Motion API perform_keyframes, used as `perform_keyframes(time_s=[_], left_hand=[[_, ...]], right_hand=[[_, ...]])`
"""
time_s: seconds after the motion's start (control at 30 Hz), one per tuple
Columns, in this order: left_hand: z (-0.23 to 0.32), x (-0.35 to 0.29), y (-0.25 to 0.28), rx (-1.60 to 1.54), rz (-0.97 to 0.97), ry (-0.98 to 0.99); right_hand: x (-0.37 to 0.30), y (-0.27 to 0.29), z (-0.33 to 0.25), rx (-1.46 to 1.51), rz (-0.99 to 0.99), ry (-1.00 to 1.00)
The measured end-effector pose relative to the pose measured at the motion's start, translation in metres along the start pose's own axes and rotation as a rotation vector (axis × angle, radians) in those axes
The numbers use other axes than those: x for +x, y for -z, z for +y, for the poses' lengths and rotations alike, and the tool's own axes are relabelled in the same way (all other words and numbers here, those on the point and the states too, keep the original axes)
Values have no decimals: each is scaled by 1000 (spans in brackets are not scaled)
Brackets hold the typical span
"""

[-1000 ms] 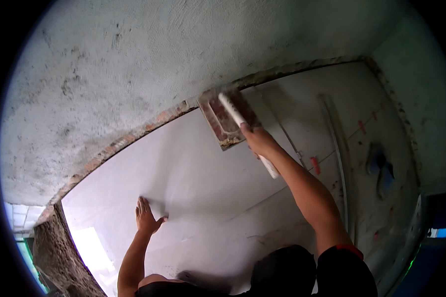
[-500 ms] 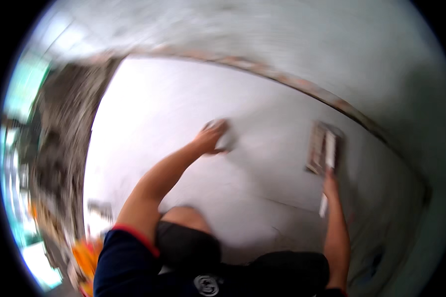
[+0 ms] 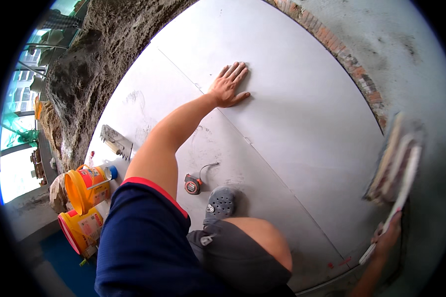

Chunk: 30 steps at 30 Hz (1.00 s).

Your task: The person applies mortar to the back of a large floor tile, places it onto the prepared floor surface, taps it into position using a grout float, and inserts leveling spacers along the edges.

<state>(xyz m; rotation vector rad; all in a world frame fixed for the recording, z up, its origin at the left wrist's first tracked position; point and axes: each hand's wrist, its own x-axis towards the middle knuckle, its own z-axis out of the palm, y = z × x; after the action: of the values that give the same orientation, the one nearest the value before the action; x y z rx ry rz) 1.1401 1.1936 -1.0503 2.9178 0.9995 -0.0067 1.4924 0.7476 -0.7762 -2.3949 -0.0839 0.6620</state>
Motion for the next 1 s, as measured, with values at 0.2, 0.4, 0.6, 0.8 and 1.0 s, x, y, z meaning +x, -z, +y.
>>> perform_keyframes(time_s=[0.2, 0.4, 0.6, 0.8, 1.0], left_hand=[[-1, 4, 2, -48, 2, -3], [-13, -8, -4, -102, -26, 57], [-6, 5, 5, -158, -17, 73], [-16, -6, 11, -190, -34, 138], [-16, -11, 6, -269, 70, 220]], right_hand=[[42, -153, 74, -147, 171, 367], [44, -185, -56, -236, -385, -142], [99, -134, 27, 350, -251, 372], [119, -207, -73, -424, -464, 91], [89, -183, -147, 206, -393, 451]])
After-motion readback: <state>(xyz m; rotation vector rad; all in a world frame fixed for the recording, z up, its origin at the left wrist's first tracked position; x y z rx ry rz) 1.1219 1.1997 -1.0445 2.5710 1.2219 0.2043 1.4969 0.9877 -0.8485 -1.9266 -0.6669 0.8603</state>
